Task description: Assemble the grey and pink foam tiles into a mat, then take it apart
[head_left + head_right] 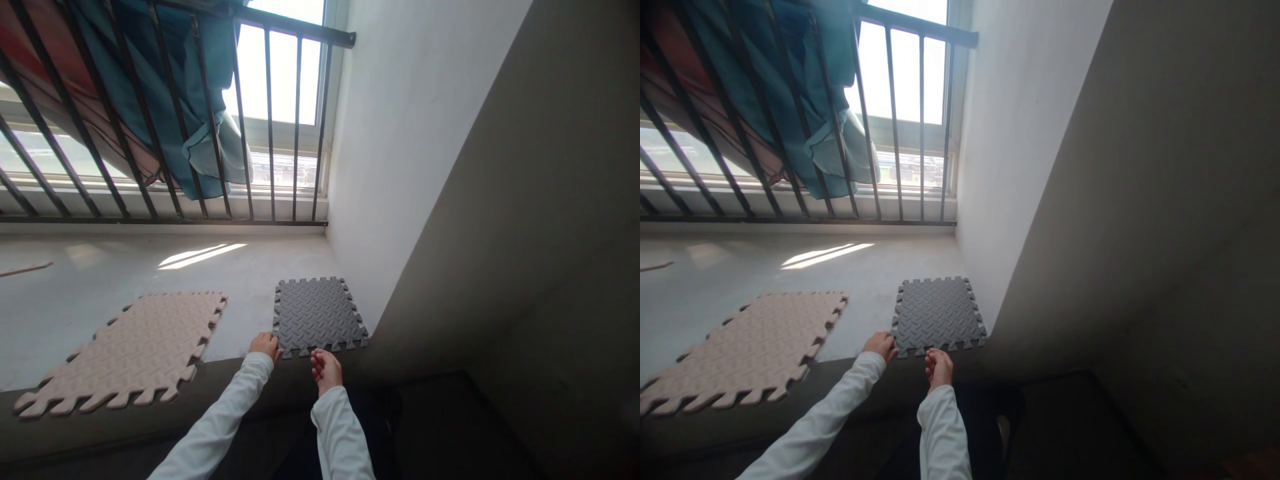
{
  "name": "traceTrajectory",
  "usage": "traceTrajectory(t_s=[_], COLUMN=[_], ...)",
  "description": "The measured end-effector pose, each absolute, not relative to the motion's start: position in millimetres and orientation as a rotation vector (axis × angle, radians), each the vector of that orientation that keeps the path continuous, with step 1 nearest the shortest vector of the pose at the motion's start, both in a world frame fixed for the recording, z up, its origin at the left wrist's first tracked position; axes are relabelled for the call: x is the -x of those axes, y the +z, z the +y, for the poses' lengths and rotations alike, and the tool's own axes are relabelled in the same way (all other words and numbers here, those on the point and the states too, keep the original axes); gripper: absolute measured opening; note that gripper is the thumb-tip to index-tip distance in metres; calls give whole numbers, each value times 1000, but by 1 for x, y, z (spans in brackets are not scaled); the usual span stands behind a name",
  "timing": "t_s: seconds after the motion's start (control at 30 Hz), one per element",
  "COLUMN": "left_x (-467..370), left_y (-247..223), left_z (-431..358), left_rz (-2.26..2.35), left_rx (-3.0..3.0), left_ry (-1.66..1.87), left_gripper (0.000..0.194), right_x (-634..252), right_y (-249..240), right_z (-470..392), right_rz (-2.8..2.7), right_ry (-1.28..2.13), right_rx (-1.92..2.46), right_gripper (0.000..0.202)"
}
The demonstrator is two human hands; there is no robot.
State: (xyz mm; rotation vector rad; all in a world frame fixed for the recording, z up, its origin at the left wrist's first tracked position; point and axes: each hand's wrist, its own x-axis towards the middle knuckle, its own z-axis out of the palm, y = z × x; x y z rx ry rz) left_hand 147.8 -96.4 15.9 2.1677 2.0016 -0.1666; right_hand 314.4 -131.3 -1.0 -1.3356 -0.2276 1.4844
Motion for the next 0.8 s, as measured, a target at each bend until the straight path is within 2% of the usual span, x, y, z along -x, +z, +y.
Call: traceTrajectory(t_s=[0.3,0.8], left_x=[-140,-147], left_y=[3,11], left_z=[-91,-82], left_rz=[2076,2030], left_rx=[-2181,-2145], left_ry=[-184,-214], left_gripper=[26,29], right_x=[-318,-314], right_y=[-2,-3], right_z=[-133,-132], right_rz=[-216,-230], right_ry=[1464,1465], right_rx=[1334,1331], right_gripper=[18,18])
